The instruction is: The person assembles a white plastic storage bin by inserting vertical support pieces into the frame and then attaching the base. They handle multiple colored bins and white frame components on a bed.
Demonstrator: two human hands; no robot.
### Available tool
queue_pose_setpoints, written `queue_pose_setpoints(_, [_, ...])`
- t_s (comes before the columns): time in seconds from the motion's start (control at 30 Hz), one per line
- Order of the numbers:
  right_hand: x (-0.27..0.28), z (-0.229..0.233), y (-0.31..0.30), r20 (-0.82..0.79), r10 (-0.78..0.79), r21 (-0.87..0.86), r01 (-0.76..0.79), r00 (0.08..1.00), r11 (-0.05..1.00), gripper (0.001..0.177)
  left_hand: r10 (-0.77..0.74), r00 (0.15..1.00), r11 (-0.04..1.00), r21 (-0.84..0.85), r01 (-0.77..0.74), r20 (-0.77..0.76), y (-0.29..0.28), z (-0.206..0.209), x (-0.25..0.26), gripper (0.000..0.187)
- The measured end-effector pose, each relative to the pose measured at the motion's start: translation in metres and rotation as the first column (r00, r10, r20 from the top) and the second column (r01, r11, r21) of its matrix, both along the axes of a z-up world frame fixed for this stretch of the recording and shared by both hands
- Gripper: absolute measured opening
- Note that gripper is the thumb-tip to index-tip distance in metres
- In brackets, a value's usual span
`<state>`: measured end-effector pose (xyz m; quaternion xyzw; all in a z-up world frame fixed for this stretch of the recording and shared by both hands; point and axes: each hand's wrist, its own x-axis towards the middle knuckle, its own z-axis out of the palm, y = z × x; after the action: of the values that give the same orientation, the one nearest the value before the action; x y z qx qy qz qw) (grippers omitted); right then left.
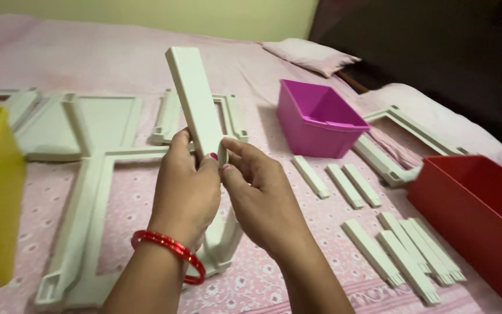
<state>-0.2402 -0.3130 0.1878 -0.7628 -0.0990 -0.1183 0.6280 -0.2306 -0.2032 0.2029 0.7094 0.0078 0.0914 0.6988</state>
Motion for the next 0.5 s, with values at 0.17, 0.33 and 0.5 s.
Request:
queue_pose_setpoints(0.17, [-0.002,0.000,0.043,-0.017,0.074,-0.124,-0.075,0.997,0.989,0.054,0.096,0.995,0.995,0.003,-0.096,-0.029,0.039,-0.007,-0.013,0.044])
queue_pose_setpoints(0.33, [-0.001,-0.007,0.078,-0.112,0.176,-0.081,-0.186,0.978,0.979,0.052,0.189,0.982,0.973,0.134,-0.186,-0.006,0.072,-0.030,-0.018,0.036])
queue_pose_setpoints(0.5, [0.004,-0.021,0.106,-0.092,0.310,-0.008,-0.312,0.946,0.950,0.051,0.293,0.944,0.897,0.297,-0.327,0.151,0.099,-0.061,-0.022,0.047])
